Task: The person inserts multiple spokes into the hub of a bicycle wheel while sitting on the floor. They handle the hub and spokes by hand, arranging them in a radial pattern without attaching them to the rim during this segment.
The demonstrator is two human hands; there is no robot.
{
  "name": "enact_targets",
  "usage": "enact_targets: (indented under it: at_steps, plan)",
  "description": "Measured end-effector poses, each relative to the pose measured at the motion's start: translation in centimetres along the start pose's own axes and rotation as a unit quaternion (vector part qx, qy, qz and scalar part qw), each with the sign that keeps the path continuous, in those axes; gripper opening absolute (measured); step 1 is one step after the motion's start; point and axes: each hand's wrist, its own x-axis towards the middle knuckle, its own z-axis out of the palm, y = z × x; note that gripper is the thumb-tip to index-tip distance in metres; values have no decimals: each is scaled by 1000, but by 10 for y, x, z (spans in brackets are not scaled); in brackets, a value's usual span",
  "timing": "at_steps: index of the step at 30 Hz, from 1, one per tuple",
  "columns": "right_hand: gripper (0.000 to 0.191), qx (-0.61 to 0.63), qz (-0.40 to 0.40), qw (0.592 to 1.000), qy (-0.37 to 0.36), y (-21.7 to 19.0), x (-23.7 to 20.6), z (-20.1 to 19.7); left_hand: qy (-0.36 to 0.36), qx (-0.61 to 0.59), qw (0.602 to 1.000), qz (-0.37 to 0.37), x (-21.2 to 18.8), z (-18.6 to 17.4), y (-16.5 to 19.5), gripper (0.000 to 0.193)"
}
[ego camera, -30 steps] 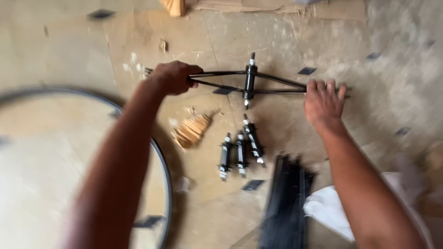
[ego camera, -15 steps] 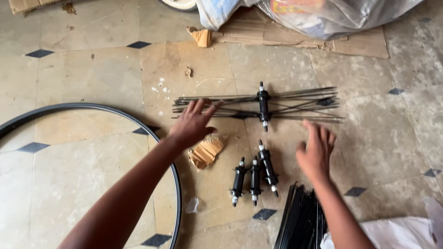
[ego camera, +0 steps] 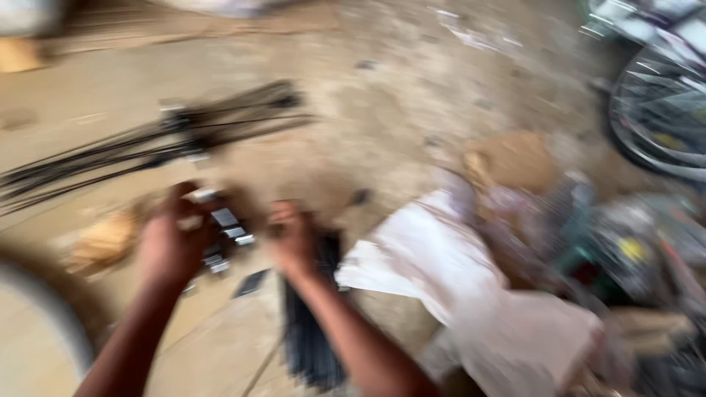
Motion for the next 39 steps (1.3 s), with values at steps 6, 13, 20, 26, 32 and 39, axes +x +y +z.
enact_targets:
  at_steps: [6,13,20,26,32,39]
  plan:
    - [21,-3,-92,995,-38,30,-5,-23,91,-52,994,-43,-71,14,-8,36]
    - [8,119,7,985,-127,104,3,-99,91,-76,992,-41,-66,27,-32,33]
    - [17,-236,92,957,-145,128,-103,-115,126,-71,988,-63,-55,35,-34,18]
    - [65,-444,76,882,-137,133,-127,-92,270,224,936,-36,-50,27,-46,30]
    - [80,-436,130,879,-145,124,-113,-71,166,114,950,-238,-51,3,-78,45]
    - [26,-274,267,911,-152,136,-98,-72,136,-74,951,-267,-70,-23,-58,36]
